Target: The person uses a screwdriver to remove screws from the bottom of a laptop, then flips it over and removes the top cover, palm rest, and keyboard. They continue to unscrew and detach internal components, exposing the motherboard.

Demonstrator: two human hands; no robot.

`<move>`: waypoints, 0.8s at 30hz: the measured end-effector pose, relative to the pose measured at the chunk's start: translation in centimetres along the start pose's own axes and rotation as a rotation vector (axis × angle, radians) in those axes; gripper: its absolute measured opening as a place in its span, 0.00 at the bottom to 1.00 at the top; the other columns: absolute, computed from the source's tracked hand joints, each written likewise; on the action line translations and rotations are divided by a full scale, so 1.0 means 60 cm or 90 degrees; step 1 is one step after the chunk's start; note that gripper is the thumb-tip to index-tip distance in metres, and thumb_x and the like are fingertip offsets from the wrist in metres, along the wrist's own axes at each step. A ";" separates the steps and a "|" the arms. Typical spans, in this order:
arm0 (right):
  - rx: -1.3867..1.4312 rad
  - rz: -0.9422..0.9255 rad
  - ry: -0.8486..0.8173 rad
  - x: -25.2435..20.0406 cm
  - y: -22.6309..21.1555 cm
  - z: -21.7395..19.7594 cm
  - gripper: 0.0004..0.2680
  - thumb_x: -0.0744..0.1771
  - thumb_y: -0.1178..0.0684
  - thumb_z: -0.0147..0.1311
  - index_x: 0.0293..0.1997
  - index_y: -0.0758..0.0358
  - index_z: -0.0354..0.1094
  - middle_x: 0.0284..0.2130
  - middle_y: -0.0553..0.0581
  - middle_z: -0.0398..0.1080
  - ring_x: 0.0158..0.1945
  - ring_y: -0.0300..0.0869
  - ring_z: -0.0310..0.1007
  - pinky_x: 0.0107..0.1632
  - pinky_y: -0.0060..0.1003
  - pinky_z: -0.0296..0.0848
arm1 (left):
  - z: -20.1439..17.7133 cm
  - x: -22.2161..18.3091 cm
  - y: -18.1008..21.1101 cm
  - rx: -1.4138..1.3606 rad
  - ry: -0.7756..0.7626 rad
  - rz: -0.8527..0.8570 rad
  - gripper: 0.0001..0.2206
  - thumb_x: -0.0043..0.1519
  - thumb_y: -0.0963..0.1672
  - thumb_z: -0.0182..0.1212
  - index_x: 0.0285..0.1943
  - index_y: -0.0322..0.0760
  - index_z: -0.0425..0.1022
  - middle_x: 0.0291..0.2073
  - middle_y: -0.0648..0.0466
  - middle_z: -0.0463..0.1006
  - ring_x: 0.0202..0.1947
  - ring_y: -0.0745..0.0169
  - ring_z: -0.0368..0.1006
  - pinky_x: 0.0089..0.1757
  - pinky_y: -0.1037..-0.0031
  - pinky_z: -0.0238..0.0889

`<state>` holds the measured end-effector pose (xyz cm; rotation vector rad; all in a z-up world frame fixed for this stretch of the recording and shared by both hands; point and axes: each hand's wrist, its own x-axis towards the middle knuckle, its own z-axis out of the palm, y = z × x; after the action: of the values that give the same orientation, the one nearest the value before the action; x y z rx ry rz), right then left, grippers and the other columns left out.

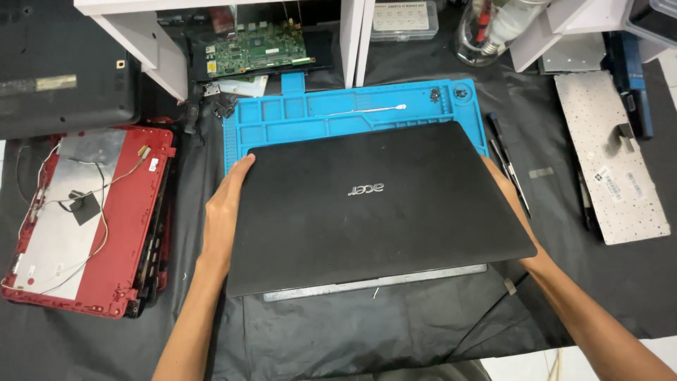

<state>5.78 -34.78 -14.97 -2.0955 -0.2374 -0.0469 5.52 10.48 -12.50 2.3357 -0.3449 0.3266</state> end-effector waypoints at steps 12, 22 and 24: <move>-0.178 -0.004 0.014 0.017 -0.140 -0.020 0.18 0.65 0.61 0.53 0.63 0.67 0.66 0.52 0.64 0.73 0.51 0.52 0.76 0.48 0.40 0.73 | 0.002 -0.005 -0.008 -0.030 -0.024 -0.032 0.23 0.67 0.36 0.44 0.74 0.33 0.61 0.69 0.35 0.67 0.71 0.38 0.62 0.67 0.60 0.54; -0.166 -0.003 0.049 -0.089 -0.028 0.016 0.22 0.65 0.56 0.53 0.67 0.72 0.59 0.56 0.69 0.68 0.58 0.54 0.69 0.58 0.44 0.68 | 0.003 -0.007 -0.011 0.004 -0.041 -0.038 0.23 0.68 0.37 0.42 0.75 0.33 0.60 0.69 0.35 0.67 0.72 0.37 0.60 0.67 0.60 0.53; -0.175 -0.003 0.052 -0.106 -0.009 0.026 0.21 0.66 0.56 0.53 0.67 0.72 0.59 0.56 0.69 0.68 0.58 0.55 0.69 0.58 0.44 0.68 | 0.003 -0.008 -0.016 -0.001 -0.041 -0.019 0.23 0.69 0.37 0.41 0.75 0.33 0.60 0.69 0.35 0.66 0.72 0.36 0.60 0.67 0.60 0.53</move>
<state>-0.65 -34.15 -16.14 -2.3601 -0.1950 -0.1755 5.43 11.05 -13.39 2.3519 -0.3414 0.2372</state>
